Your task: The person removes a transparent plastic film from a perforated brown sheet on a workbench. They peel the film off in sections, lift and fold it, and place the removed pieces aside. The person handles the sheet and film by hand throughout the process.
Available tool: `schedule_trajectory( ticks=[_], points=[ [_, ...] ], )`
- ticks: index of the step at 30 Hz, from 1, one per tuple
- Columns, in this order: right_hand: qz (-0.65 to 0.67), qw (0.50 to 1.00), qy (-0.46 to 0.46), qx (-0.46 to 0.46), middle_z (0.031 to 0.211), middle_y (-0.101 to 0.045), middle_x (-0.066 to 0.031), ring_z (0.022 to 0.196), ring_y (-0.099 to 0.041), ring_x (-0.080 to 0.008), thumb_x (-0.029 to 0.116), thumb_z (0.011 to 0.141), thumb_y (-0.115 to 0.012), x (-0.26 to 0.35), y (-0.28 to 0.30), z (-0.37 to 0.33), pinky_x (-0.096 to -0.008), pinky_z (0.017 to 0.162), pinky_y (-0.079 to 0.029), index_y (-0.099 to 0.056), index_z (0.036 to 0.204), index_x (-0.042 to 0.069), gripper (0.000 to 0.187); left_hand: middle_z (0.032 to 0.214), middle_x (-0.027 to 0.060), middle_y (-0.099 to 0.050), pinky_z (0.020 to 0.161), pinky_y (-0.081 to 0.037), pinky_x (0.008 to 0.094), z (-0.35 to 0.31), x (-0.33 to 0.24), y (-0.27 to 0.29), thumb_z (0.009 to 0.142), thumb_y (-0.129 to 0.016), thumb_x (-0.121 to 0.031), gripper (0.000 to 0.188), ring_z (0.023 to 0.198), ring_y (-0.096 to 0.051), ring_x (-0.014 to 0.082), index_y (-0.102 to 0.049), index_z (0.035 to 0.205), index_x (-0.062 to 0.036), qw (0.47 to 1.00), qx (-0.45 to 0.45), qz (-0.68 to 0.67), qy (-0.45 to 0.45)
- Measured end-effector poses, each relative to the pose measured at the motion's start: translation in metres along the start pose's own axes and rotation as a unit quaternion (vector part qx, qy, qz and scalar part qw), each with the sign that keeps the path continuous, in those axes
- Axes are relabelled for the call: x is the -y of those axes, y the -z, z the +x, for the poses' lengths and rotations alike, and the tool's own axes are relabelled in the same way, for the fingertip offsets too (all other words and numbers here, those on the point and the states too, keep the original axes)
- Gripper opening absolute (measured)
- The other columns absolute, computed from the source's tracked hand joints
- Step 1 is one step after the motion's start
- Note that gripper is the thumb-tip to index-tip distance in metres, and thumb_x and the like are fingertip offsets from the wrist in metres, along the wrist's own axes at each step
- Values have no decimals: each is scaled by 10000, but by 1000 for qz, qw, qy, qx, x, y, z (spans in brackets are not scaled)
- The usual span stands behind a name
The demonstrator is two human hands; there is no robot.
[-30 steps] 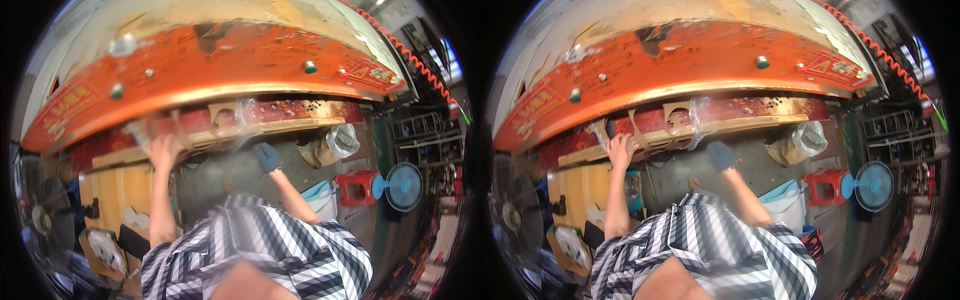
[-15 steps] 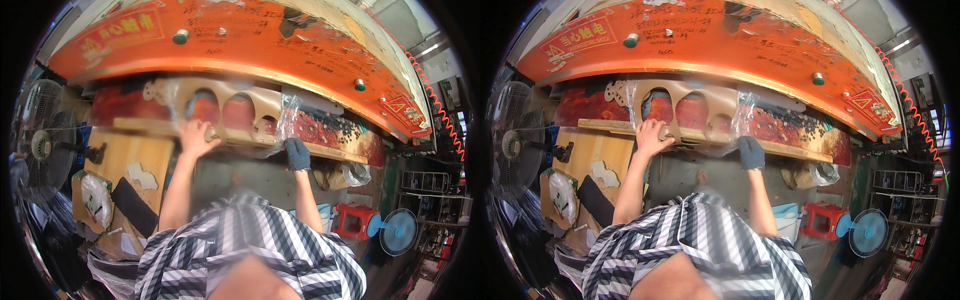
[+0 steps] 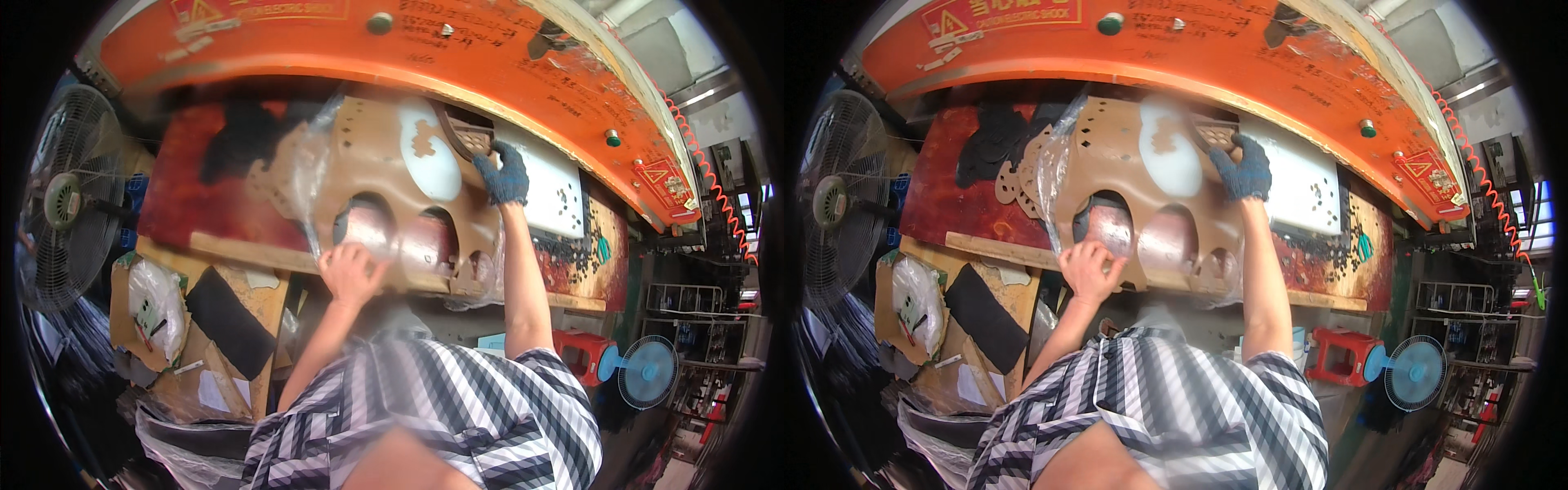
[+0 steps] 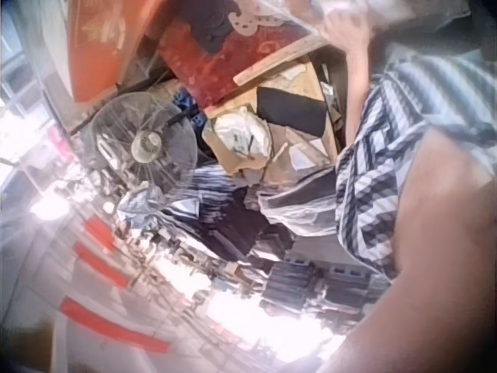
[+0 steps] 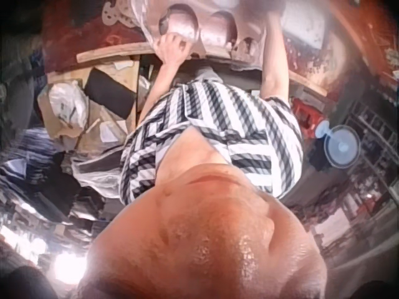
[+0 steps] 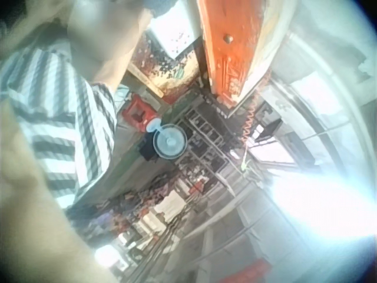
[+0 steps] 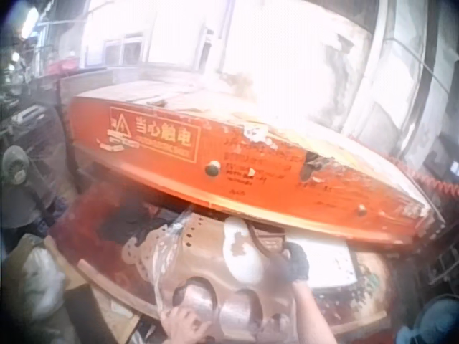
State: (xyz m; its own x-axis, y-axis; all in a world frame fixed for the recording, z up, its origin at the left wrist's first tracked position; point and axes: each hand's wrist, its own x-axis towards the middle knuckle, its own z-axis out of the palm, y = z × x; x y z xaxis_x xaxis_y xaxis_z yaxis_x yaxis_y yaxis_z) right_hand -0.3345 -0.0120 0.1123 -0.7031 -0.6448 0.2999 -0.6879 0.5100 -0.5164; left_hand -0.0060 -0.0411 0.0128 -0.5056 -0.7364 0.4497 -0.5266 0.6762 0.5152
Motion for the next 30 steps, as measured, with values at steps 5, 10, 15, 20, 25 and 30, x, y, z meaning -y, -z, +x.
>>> schedule_trajectory(
  ticks=[5,10,15,20,25,30],
  points=[
    [-213,969,-43,113,1448,-391,-183,1308,-415,-356,706,569,-714,46,-28,25,-423,1056,-379,-417,1415,114,1075,815,-62,-589,845,-326,349,-46,1,13,728,-713,-361,210,864,-565,156,-589,680,-198,997,-67,-5,-26],
    [-263,941,-112,184,1536,-205,-200,1340,-356,-410,712,545,-727,70,-37,21,-465,1061,-374,-267,1500,198,1179,807,-75,-608,839,-344,349,-72,1,31,722,-699,-295,135,832,-585,137,-614,707,-191,996,-79,-14,-28],
    [-230,952,-75,186,1359,-488,-195,1217,-511,-372,601,584,-771,73,-17,-6,-421,1007,-437,-455,1402,229,952,811,-71,-618,845,-357,348,-82,4,30,725,-697,-273,115,831,-593,139,-622,705,-187,997,-80,-14,-14],
    [-29,981,-64,180,1252,-558,-201,1135,-565,-325,442,632,-793,39,16,-62,-367,968,-461,-518,1342,134,822,827,-60,-637,830,-391,342,-81,12,36,734,-686,-208,54,832,-605,147,-636,728,-189,992,-107,-41,-43],
    [355,902,-158,187,1119,-631,-148,975,-618,-226,183,734,-749,-14,40,-69,-323,875,-501,-502,1310,-32,663,788,32,-669,743,-442,347,-41,2,88,762,-669,-103,29,779,-624,229,-644,761,-88,961,-202,-190,-16],
    [579,764,-161,235,1051,-644,-130,889,-641,-233,203,781,-652,-38,51,-63,-337,821,-526,-533,1262,-27,546,1136,91,-629,937,-420,423,49,-83,78,813,-669,-365,396,1100,-566,317,-659,1098,-90,968,-120,-169,-140]
  ],
)
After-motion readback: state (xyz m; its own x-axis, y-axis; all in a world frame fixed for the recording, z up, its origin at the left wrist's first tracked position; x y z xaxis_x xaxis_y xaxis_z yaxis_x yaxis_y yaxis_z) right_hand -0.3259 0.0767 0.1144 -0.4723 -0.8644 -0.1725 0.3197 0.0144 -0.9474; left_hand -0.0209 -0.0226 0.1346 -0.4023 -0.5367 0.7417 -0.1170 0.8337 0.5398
